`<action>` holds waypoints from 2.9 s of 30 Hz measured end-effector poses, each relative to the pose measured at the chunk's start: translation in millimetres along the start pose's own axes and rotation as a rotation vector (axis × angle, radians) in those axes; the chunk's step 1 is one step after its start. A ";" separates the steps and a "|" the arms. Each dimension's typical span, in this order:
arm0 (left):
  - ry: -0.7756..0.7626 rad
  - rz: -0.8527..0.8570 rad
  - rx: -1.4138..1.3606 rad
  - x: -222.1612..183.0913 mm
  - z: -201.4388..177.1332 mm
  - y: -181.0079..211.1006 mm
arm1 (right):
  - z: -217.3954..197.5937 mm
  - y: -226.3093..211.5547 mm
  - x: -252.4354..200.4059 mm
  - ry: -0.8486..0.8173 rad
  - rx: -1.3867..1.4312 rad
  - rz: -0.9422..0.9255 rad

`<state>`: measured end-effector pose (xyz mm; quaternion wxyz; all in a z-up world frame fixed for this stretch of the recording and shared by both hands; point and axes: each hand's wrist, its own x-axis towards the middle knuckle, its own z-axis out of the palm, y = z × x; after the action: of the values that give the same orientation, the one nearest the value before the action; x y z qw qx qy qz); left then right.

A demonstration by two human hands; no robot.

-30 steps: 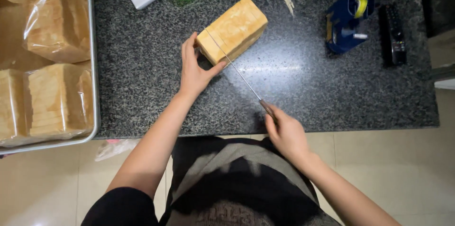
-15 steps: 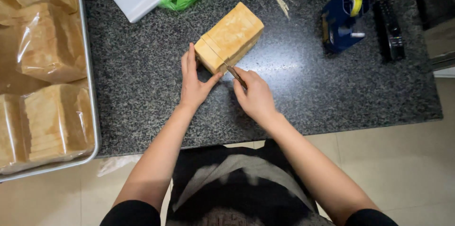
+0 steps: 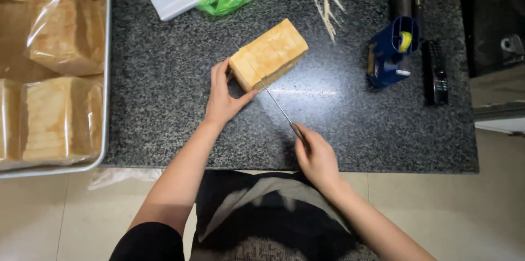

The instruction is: The person slices a loaf of bread using a knife and then places the slices into a plastic bag.

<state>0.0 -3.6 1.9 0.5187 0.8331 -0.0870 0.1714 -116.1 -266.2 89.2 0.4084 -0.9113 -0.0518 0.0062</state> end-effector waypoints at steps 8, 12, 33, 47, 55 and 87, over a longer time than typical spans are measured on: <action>-0.028 0.016 0.022 -0.6 -4.6 9.0 | 39.5 -28.2 72.1 0.006 -0.049 -0.099; -0.023 0.003 0.017 0.2 -3.7 7.2 | 29.0 -5.1 51.2 0.020 -0.018 -0.218; 0.001 -0.004 -0.013 0.3 -4.6 8.3 | 50.1 -13.3 72.7 0.013 0.008 -0.091; -0.038 -0.022 0.002 3.3 -6.4 9.8 | 12.8 11.6 2.3 0.015 0.011 -0.017; -0.022 -0.002 -0.033 1.6 -4.6 6.5 | 59.3 -3.2 72.6 0.002 -0.021 -0.048; -0.035 -0.041 0.038 2.3 -2.4 6.8 | 20.7 20.3 10.3 -0.003 0.052 -0.073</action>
<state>-0.6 -4.4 9.3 0.5048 0.8472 -0.0756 0.1476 -105.1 -263.2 60.6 0.4320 -0.8978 -0.0854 -0.0059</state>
